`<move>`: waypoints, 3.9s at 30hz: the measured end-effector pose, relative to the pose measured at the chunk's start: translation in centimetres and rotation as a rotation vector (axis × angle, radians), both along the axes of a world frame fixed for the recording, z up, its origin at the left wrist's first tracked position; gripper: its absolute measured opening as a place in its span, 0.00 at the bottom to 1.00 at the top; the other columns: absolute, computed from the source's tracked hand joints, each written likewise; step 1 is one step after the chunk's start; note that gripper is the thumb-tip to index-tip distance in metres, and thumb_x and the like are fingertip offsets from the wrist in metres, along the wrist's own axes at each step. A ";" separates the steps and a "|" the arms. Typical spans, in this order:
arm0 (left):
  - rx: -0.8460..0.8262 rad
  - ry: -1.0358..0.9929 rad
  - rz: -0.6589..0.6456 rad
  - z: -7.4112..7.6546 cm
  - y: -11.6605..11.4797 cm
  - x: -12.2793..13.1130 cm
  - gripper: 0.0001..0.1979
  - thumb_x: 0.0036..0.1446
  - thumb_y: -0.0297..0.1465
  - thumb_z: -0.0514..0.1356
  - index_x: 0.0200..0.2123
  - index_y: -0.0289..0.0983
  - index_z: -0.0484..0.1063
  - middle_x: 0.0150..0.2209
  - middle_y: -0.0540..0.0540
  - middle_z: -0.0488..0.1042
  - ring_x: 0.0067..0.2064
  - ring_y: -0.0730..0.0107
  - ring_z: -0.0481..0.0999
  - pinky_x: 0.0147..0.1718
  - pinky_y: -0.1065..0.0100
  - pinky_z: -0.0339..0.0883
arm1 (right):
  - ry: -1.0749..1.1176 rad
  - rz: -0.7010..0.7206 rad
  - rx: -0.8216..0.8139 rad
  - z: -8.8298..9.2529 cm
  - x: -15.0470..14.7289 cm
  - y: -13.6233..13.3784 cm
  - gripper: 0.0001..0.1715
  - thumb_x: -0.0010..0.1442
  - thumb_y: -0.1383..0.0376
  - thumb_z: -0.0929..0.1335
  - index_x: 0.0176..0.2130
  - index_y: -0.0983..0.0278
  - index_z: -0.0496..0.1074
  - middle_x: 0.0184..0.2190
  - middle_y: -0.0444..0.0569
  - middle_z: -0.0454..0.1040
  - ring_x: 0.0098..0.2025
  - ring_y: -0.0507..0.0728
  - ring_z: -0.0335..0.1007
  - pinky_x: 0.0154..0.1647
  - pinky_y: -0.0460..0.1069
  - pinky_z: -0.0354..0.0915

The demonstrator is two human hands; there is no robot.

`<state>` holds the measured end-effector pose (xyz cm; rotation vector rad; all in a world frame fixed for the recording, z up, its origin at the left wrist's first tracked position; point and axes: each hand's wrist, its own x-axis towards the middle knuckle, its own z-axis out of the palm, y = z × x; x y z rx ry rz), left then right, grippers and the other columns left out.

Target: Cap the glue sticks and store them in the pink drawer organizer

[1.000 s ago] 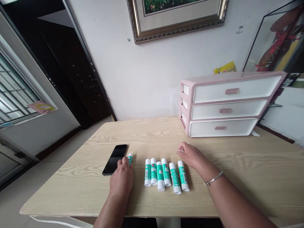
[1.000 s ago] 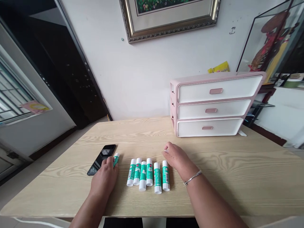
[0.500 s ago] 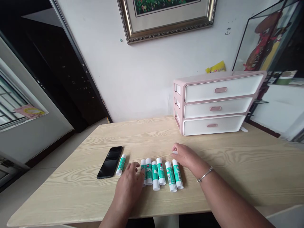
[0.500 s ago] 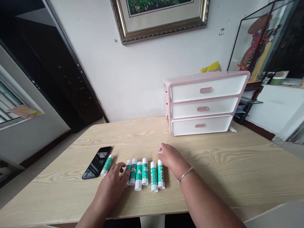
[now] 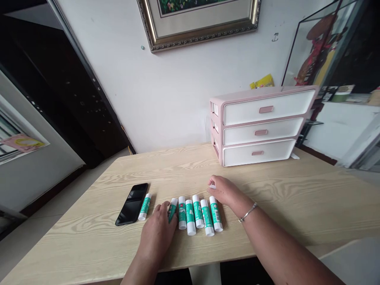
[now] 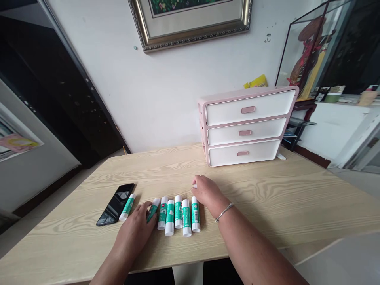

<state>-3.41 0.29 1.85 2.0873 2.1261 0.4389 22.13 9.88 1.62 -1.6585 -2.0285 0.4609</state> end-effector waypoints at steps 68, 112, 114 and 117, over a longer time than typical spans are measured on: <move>0.331 0.467 0.240 -1.9 1.1 -3.4 0.14 0.66 0.32 0.54 0.49 0.32 0.74 0.41 0.39 0.76 0.43 0.54 0.76 0.41 0.61 0.66 | -0.056 -0.252 0.043 1.8 2.4 0.1 0.13 0.65 0.62 0.65 0.47 0.64 0.72 0.42 0.55 0.79 0.44 0.60 0.74 0.39 0.49 0.57; 0.031 -0.187 0.029 -0.6 0.6 1.2 0.18 0.65 0.43 0.54 0.47 0.37 0.74 0.48 0.39 0.77 0.46 0.60 0.78 0.43 0.64 0.67 | -0.079 -0.034 -0.027 1.6 1.5 -0.6 0.20 0.59 0.69 0.65 0.51 0.66 0.75 0.48 0.57 0.78 0.51 0.60 0.72 0.50 0.50 0.61; 0.010 -0.162 0.032 -0.2 0.6 1.4 0.16 0.65 0.41 0.55 0.46 0.37 0.75 0.48 0.39 0.77 0.46 0.60 0.78 0.43 0.64 0.66 | -0.052 -0.090 0.039 2.2 1.3 -0.7 0.21 0.59 0.71 0.64 0.51 0.66 0.75 0.47 0.56 0.79 0.51 0.59 0.72 0.51 0.49 0.61; 0.016 -0.058 0.011 -0.1 0.6 1.6 0.12 0.63 0.37 0.56 0.43 0.38 0.76 0.46 0.40 0.77 0.46 0.58 0.78 0.45 0.64 0.66 | 0.027 -0.142 0.099 3.1 0.8 -1.1 0.19 0.59 0.71 0.64 0.48 0.64 0.76 0.43 0.53 0.80 0.48 0.58 0.73 0.50 0.48 0.61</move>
